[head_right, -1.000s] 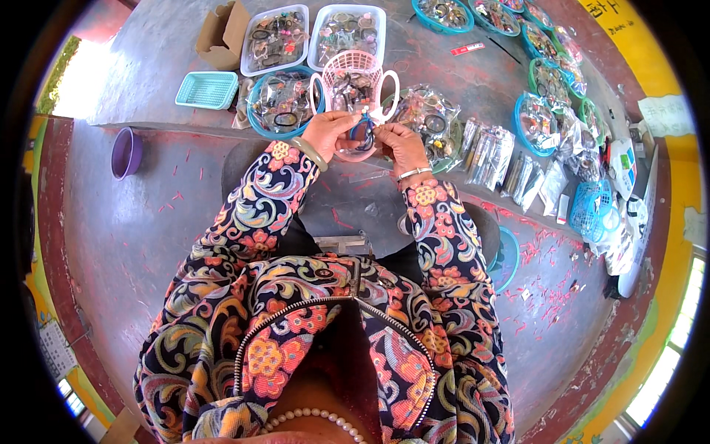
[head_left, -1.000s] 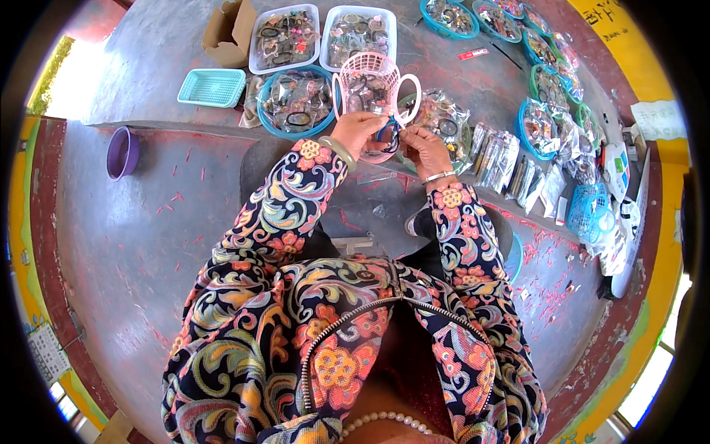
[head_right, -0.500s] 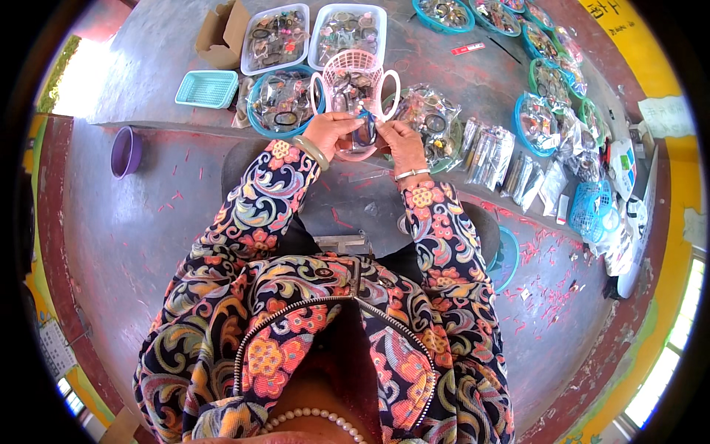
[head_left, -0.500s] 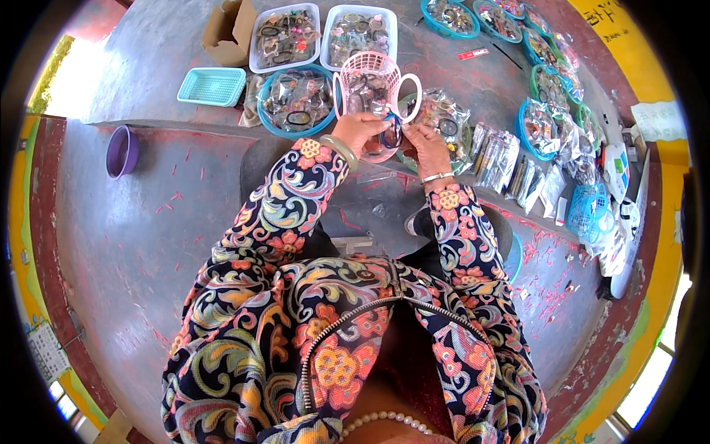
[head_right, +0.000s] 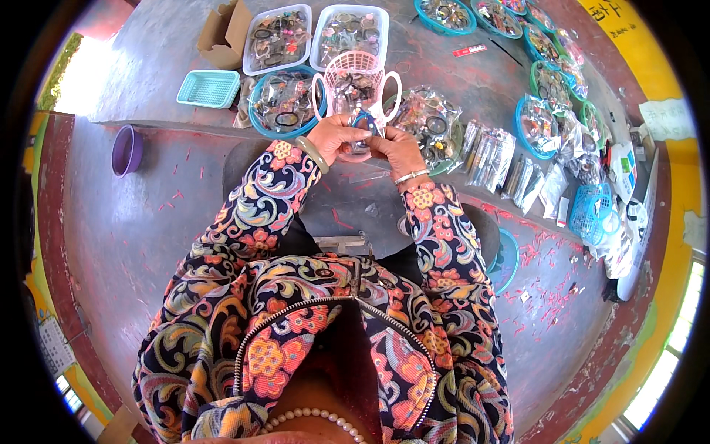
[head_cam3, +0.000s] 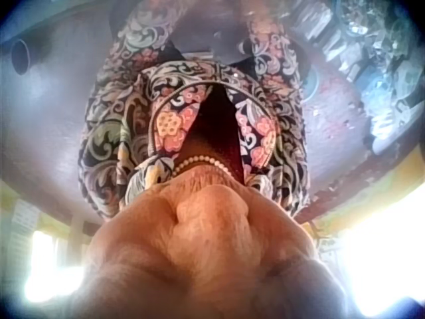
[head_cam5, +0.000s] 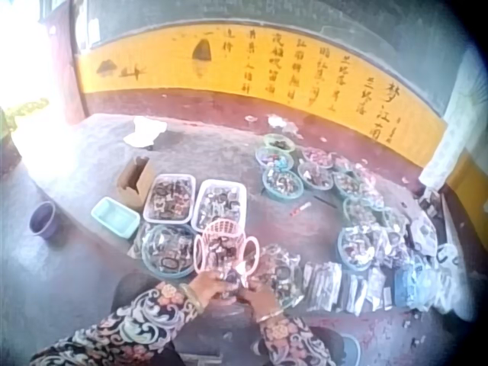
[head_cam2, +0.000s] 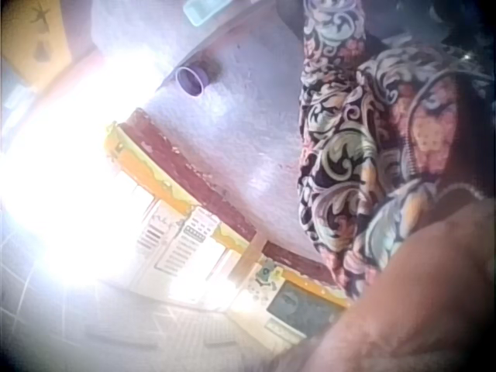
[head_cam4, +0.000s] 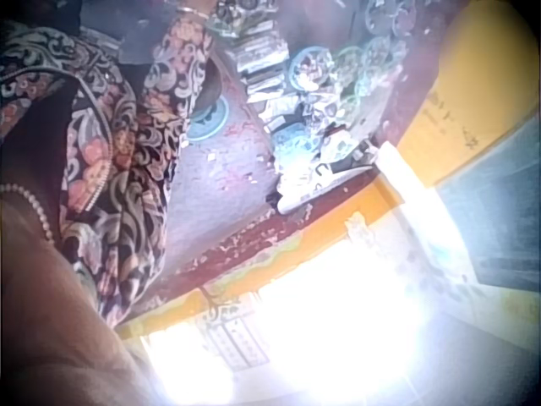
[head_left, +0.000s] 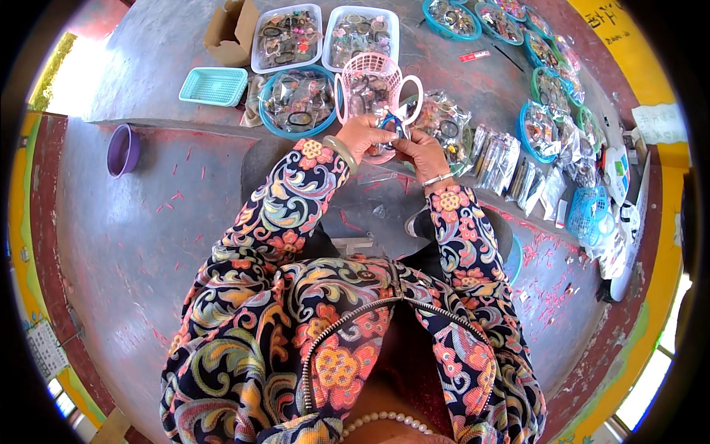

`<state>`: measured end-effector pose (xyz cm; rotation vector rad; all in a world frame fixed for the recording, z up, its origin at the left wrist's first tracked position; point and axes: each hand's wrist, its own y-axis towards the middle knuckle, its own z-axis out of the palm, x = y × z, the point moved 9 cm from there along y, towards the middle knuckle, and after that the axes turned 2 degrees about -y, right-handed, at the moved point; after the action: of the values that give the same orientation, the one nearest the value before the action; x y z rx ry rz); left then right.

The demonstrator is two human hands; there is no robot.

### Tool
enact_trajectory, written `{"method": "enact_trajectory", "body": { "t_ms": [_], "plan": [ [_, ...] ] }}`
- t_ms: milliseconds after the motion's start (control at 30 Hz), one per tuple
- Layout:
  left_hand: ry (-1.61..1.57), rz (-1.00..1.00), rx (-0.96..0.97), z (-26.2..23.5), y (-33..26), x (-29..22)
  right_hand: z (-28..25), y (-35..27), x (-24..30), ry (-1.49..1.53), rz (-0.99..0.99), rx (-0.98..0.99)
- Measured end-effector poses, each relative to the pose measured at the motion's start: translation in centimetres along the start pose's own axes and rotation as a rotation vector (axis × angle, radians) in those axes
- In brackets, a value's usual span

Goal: The person sits on the floor and sorts small trinkets from a pink basket into clear plastic bags. They handle the items one by one, placing them into bags and arranging the filled bags on the floor.

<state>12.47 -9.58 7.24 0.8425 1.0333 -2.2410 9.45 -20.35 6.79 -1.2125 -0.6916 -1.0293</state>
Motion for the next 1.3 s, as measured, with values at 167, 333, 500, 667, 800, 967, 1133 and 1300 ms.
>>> {"method": "enact_trajectory", "body": {
  "t_ms": [167, 333, 500, 667, 800, 967, 1133, 1300],
  "plan": [
    [-0.071, -0.061, 0.002, -0.5, 0.4, 1.0, 0.7, 0.0, -0.1, -0.085, 0.002, 0.068],
    [-0.066, -0.057, -0.013, -0.5, 0.6, 1.2, 1.0, 0.1, 0.1, -0.073, -0.02, 0.077],
    [-0.081, -0.02, -0.083, -0.8, 0.5, 0.8, 0.9, 0.0, 0.0, -0.071, -0.003, 0.069],
    [-0.105, 0.016, -0.088, -1.6, 0.6, 0.5, 0.9, 0.3, -0.5, -0.111, 0.019, 0.087],
    [-0.187, 0.03, -0.062, -0.6, 0.0, -0.4, 1.0, -0.1, -0.7, -0.214, 0.076, 0.111],
    [-0.273, 0.081, -0.091, -1.6, 0.4, -0.6, 0.5, -0.2, -0.1, -0.166, 0.079, 0.014],
    [-0.064, 0.45, -0.432, -5.1, -0.2, -2.7, -0.2, 0.1, 0.0, -0.215, 0.112, -0.057],
    [0.09, 0.616, -0.537, -6.2, -0.9, -4.4, 0.1, 2.1, -0.2, -0.178, 0.102, -0.056]
  ]
}}
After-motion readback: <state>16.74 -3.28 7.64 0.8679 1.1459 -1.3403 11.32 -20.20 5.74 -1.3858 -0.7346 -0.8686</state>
